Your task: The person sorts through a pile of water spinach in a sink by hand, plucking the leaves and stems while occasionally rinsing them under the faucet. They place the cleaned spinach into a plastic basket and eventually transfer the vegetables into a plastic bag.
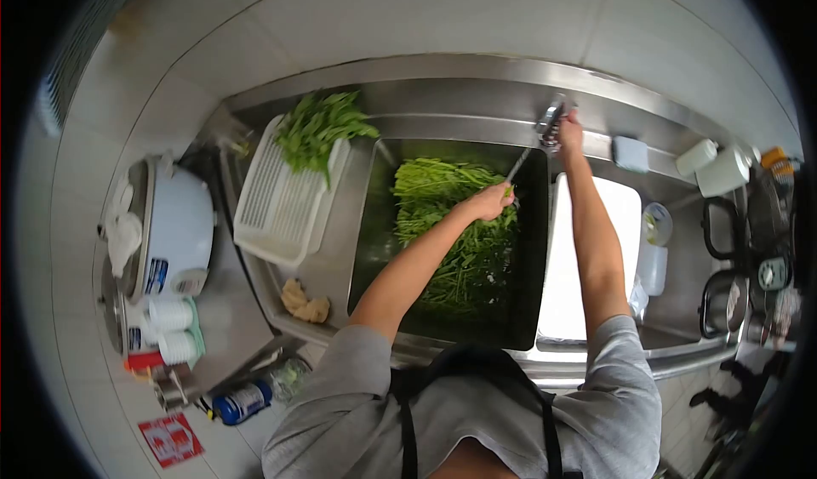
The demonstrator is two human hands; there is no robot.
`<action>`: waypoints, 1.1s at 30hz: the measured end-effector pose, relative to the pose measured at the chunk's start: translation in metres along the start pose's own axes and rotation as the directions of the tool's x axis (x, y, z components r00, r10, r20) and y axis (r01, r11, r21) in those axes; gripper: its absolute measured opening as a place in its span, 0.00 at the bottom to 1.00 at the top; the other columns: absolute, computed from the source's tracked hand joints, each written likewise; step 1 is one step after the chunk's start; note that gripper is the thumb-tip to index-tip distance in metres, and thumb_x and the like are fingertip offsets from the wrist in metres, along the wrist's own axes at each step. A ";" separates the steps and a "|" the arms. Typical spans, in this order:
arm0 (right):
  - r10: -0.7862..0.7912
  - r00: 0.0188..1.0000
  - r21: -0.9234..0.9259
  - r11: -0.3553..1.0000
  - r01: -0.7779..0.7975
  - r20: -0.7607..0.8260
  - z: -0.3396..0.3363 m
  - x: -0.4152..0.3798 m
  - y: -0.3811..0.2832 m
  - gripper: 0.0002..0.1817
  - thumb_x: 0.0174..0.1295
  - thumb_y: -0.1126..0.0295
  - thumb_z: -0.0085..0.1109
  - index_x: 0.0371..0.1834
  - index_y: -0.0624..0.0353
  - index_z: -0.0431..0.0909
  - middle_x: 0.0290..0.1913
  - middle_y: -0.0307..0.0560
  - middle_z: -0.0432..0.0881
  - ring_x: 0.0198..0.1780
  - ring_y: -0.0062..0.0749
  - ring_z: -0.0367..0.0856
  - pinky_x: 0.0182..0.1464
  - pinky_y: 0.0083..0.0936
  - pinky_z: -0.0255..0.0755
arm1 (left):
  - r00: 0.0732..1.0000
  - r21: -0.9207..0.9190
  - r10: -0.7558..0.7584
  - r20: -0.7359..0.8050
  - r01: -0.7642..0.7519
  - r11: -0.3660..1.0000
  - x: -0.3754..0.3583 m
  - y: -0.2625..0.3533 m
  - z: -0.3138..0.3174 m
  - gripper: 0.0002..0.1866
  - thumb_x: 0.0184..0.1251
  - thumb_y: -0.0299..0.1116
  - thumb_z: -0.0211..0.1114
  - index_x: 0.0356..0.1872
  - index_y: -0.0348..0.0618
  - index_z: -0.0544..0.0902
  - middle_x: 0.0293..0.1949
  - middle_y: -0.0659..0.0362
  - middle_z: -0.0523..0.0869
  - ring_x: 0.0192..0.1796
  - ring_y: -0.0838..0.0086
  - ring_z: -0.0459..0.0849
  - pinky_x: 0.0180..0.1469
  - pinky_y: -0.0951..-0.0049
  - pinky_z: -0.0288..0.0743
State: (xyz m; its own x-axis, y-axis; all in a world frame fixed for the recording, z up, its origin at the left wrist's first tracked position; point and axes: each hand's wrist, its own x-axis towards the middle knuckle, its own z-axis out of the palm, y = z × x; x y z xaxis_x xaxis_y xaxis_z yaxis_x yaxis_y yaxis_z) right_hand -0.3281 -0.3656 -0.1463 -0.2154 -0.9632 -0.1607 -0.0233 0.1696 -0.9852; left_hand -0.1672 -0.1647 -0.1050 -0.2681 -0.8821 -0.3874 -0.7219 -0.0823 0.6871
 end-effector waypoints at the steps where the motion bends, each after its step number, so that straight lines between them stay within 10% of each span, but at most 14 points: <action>1: -0.002 0.999 -0.158 0.987 0.008 0.040 -0.010 -0.011 -0.012 0.20 0.66 0.59 0.40 0.49 0.64 0.74 0.32 0.52 0.80 0.33 0.32 0.75 0.35 0.29 0.68 | 0.998 -0.053 -0.018 -0.053 0.015 0.998 -0.009 -0.002 -0.010 0.20 0.69 0.45 0.46 0.47 0.36 0.68 0.44 0.45 0.76 0.50 0.56 0.74 0.51 0.62 0.66; 4: -0.219 0.954 -0.544 0.785 0.297 0.205 -0.028 -0.062 -0.013 0.26 0.57 0.72 0.43 0.63 0.54 0.61 0.25 0.57 0.76 0.26 0.34 0.74 0.31 0.29 0.67 | 0.950 -0.148 0.010 -0.311 -0.059 0.987 -0.020 -0.027 -0.024 0.19 0.68 0.44 0.47 0.48 0.37 0.68 0.40 0.47 0.76 0.41 0.63 0.76 0.46 0.64 0.68; 5: -0.503 0.840 -0.479 0.698 0.533 0.202 -0.018 -0.065 0.030 0.24 0.60 0.67 0.45 0.61 0.58 0.63 0.35 0.60 0.76 0.34 0.38 0.75 0.37 0.33 0.67 | 0.936 -0.239 -0.108 -0.336 0.026 0.971 -0.033 -0.023 -0.036 0.18 0.68 0.44 0.48 0.47 0.39 0.69 0.38 0.50 0.76 0.39 0.66 0.75 0.45 0.65 0.68; 7: -0.590 0.685 -0.261 0.645 0.718 0.426 0.007 -0.156 0.006 0.25 0.59 0.63 0.52 0.59 0.61 0.65 0.55 0.60 0.67 0.55 0.50 0.67 0.56 0.36 0.61 | 0.884 -0.330 -0.112 -0.454 -0.050 0.943 -0.053 -0.030 -0.053 0.16 0.68 0.43 0.49 0.46 0.40 0.69 0.37 0.54 0.76 0.37 0.70 0.75 0.42 0.67 0.69; 10: -0.617 0.368 -0.049 0.471 0.881 0.696 0.055 -0.235 -0.029 0.42 0.48 0.57 0.63 0.66 0.58 0.54 0.62 0.58 0.61 0.63 0.52 0.58 0.63 0.38 0.53 | 0.757 -0.684 -0.300 -0.581 -0.255 0.683 -0.037 -0.076 -0.054 0.14 0.68 0.41 0.51 0.45 0.42 0.70 0.38 0.58 0.76 0.38 0.74 0.75 0.39 0.69 0.71; 13: -0.652 0.393 -0.068 0.464 0.883 0.648 0.107 -0.247 -0.055 0.35 0.48 0.70 0.59 0.63 0.54 0.59 0.52 0.56 0.69 0.55 0.52 0.67 0.54 0.40 0.63 | 0.812 -0.866 -0.303 -0.500 -0.469 0.173 -0.100 -0.054 -0.102 0.11 0.68 0.37 0.51 0.43 0.40 0.71 0.37 0.57 0.78 0.36 0.72 0.79 0.38 0.69 0.74; 17: -0.542 0.231 0.030 0.430 0.903 0.808 0.175 -0.260 -0.101 0.29 0.47 0.78 0.54 0.57 0.50 0.66 0.44 0.51 0.72 0.46 0.50 0.73 0.44 0.40 0.68 | 0.761 -0.809 -0.326 -0.560 -0.588 0.018 -0.154 -0.095 -0.147 0.14 0.67 0.37 0.52 0.39 0.33 0.72 0.38 0.54 0.79 0.40 0.68 0.80 0.48 0.65 0.76; 24: -0.466 -0.049 0.088 0.063 0.994 0.883 0.306 -0.285 -0.186 0.24 0.49 0.78 0.50 0.51 0.46 0.70 0.42 0.48 0.73 0.44 0.47 0.74 0.45 0.37 0.70 | 0.693 -0.833 -0.463 -0.553 -0.482 0.273 -0.252 -0.162 -0.214 0.38 0.64 0.53 0.51 0.60 0.27 0.54 0.57 0.41 0.67 0.60 0.58 0.66 0.60 0.62 0.66; 33: -0.003 -0.449 0.348 -0.628 0.697 0.894 0.490 -0.298 -0.141 0.32 0.49 0.72 0.54 0.59 0.29 0.64 0.57 0.38 0.68 0.65 0.34 0.56 0.65 0.38 0.50 | 0.624 -0.662 -0.470 -0.625 -0.104 0.742 -0.315 -0.253 -0.192 0.23 0.66 0.43 0.53 0.56 0.38 0.68 0.48 0.54 0.79 0.52 0.73 0.75 0.53 0.73 0.67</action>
State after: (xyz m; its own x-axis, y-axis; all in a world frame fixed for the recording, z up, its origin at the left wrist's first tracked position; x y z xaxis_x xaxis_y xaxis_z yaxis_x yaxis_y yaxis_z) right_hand 0.2176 -0.2045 0.0119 0.9691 0.2455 0.0225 0.2040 -0.8498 0.4860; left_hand 0.2221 0.0446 -0.0388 0.5702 -0.8014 -0.1805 -0.0857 -0.2766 0.9572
